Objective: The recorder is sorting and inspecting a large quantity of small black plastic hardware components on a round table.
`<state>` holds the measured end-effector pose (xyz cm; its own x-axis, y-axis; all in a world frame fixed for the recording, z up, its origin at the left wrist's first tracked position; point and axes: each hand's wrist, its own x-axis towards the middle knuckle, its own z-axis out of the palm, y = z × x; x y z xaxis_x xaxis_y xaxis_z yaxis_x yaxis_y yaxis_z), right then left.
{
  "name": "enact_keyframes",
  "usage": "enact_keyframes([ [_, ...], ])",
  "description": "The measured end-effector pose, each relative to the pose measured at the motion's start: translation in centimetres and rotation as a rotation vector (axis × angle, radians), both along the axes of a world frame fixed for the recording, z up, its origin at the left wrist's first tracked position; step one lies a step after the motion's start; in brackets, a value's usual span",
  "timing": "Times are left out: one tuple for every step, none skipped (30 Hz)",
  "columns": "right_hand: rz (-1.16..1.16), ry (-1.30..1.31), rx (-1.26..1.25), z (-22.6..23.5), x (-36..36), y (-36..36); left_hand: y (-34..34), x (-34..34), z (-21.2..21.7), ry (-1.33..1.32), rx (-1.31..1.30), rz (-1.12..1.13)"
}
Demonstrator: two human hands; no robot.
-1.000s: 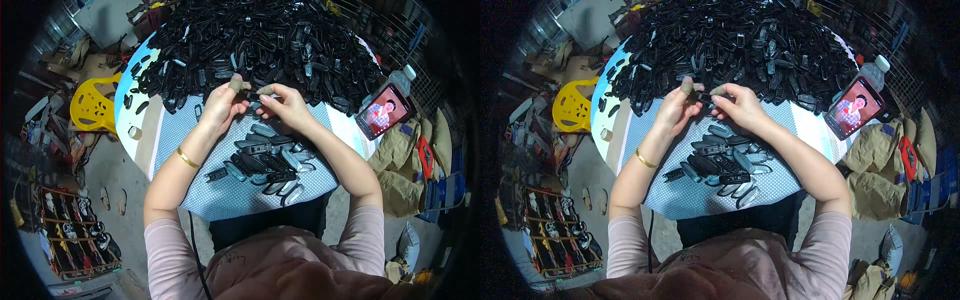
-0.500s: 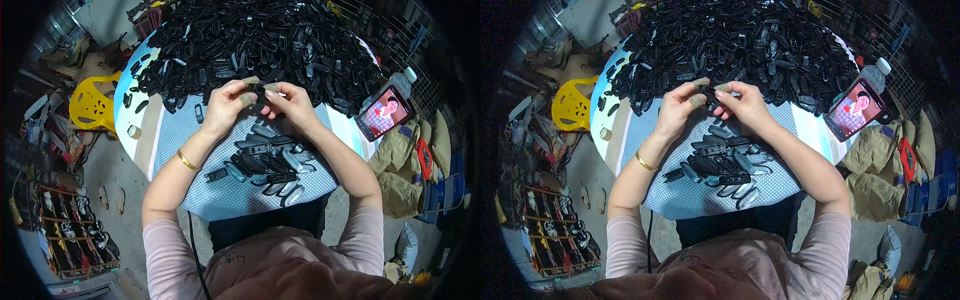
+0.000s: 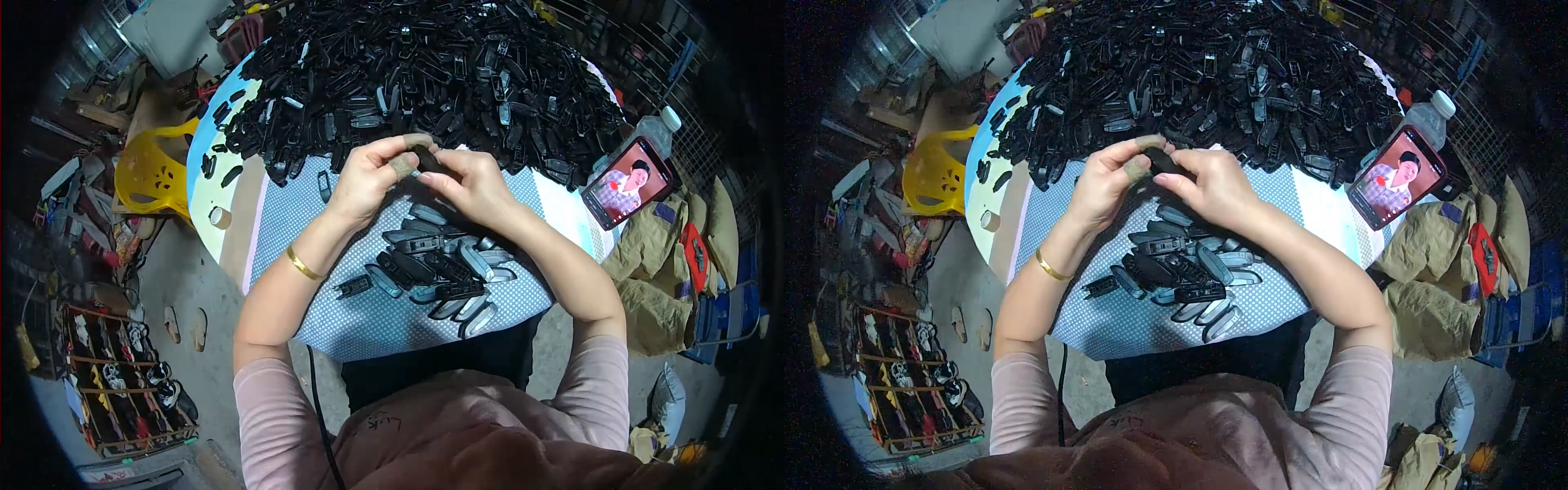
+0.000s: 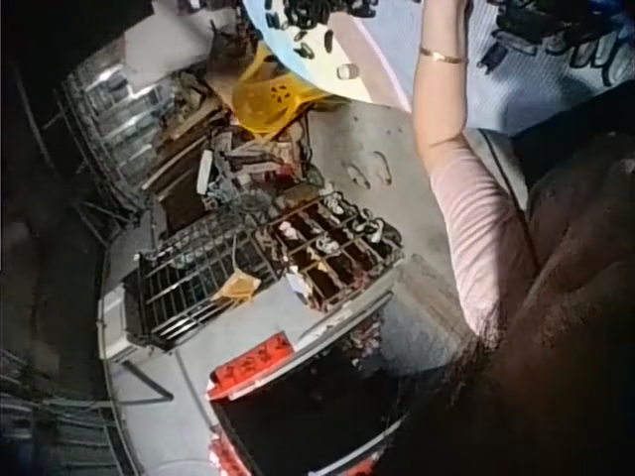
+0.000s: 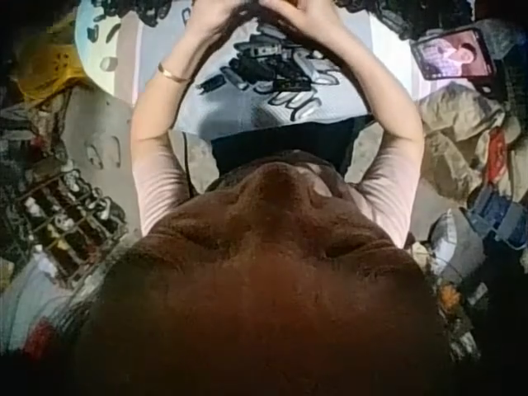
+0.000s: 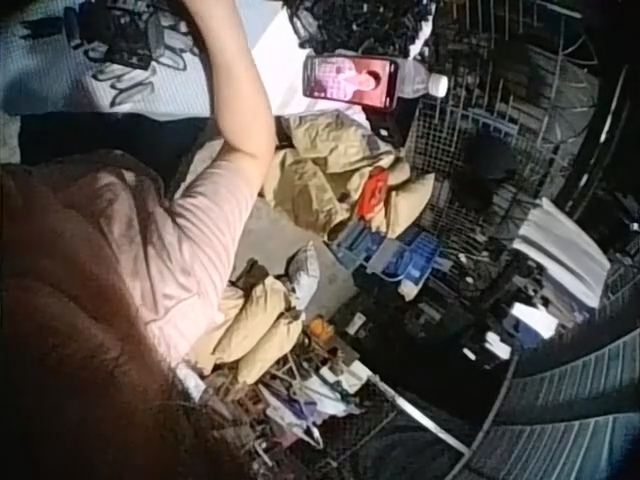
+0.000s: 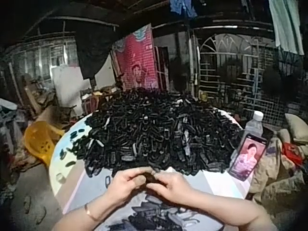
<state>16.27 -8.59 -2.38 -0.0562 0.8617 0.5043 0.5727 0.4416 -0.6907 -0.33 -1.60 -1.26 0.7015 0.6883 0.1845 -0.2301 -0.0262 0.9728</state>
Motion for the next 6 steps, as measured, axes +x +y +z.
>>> enact_keyframes([
  [-0.038, -0.091, 0.076, 0.08, -0.05, -0.25, 0.03, -0.10, 0.03, 0.000, 0.000, -0.001],
  [-0.054, -0.091, 0.126, 0.02, -0.16, -0.29, 0.02, -0.20, 0.07, -0.021, 0.030, -0.017],
  [-0.055, -0.092, 0.126, 0.02, -0.22, -0.34, 0.01, -0.21, 0.08, -0.042, 0.061, -0.033],
  [-0.080, -0.121, 0.156, -0.01, -0.33, -0.43, 0.00, -0.19, 0.05, -0.042, 0.059, -0.034],
  [-0.104, -0.151, 0.186, -0.04, -0.40, -0.52, 0.03, -0.13, 0.02, -0.050, 0.034, -0.032],
  [-0.105, -0.152, 0.184, -0.06, -0.43, -0.59, 0.04, -0.07, -0.01, -0.057, 0.008, -0.029],
])
